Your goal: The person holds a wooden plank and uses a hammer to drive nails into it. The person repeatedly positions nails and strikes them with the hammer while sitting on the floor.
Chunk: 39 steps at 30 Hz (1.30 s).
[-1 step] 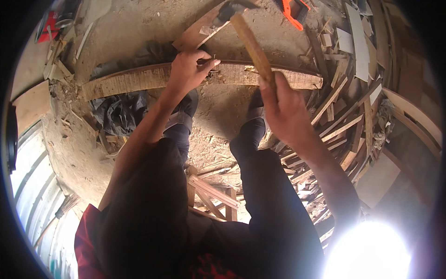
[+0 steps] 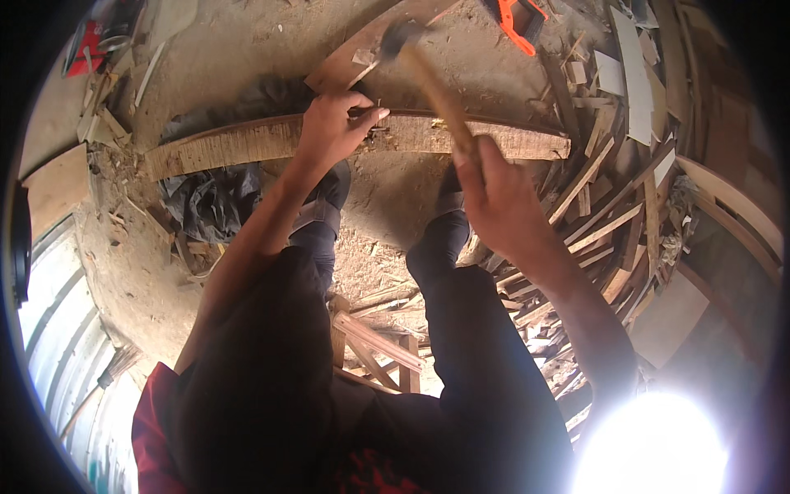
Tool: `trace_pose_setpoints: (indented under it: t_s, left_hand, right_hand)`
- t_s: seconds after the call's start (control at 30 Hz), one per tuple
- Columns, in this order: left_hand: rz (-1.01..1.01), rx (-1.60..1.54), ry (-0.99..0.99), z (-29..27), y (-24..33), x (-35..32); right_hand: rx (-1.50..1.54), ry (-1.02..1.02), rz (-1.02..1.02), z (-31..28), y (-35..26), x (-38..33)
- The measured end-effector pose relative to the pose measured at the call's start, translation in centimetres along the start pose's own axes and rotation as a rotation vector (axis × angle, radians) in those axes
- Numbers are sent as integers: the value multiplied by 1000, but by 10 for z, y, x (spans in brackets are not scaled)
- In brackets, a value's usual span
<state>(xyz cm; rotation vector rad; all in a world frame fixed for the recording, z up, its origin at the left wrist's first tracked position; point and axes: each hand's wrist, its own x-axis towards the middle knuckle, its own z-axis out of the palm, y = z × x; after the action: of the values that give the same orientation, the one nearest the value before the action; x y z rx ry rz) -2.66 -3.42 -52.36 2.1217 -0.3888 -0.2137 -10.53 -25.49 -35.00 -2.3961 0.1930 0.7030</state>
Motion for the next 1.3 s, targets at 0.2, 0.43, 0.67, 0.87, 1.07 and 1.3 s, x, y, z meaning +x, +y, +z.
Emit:
trace_pose_setpoints:
  t_s: [0.2, 0.43, 0.67, 0.87, 1.07, 1.3]
  left_hand:
    - [24, 27, 8, -4, -5, 9]
    - [80, 70, 43, -3, -8, 11]
    - [59, 73, 25, -3, -7, 13]
    - [-69, -3, -37, -6, 0, 13]
    - [9, 23, -27, -8, -1, 15]
    - [9, -17, 17, -5, -9, 11]
  right_hand:
    - [48, 187, -95, 0, -3, 9]
    - [30, 44, 3, 27, 19, 4]
    - [14, 255, -26, 90, 46, -11]
    - [134, 434, -239, 108, 44, -9]
    - [71, 373, -138, 118, 58, -8]
    - [140, 395, -194, 107, 39, -13]
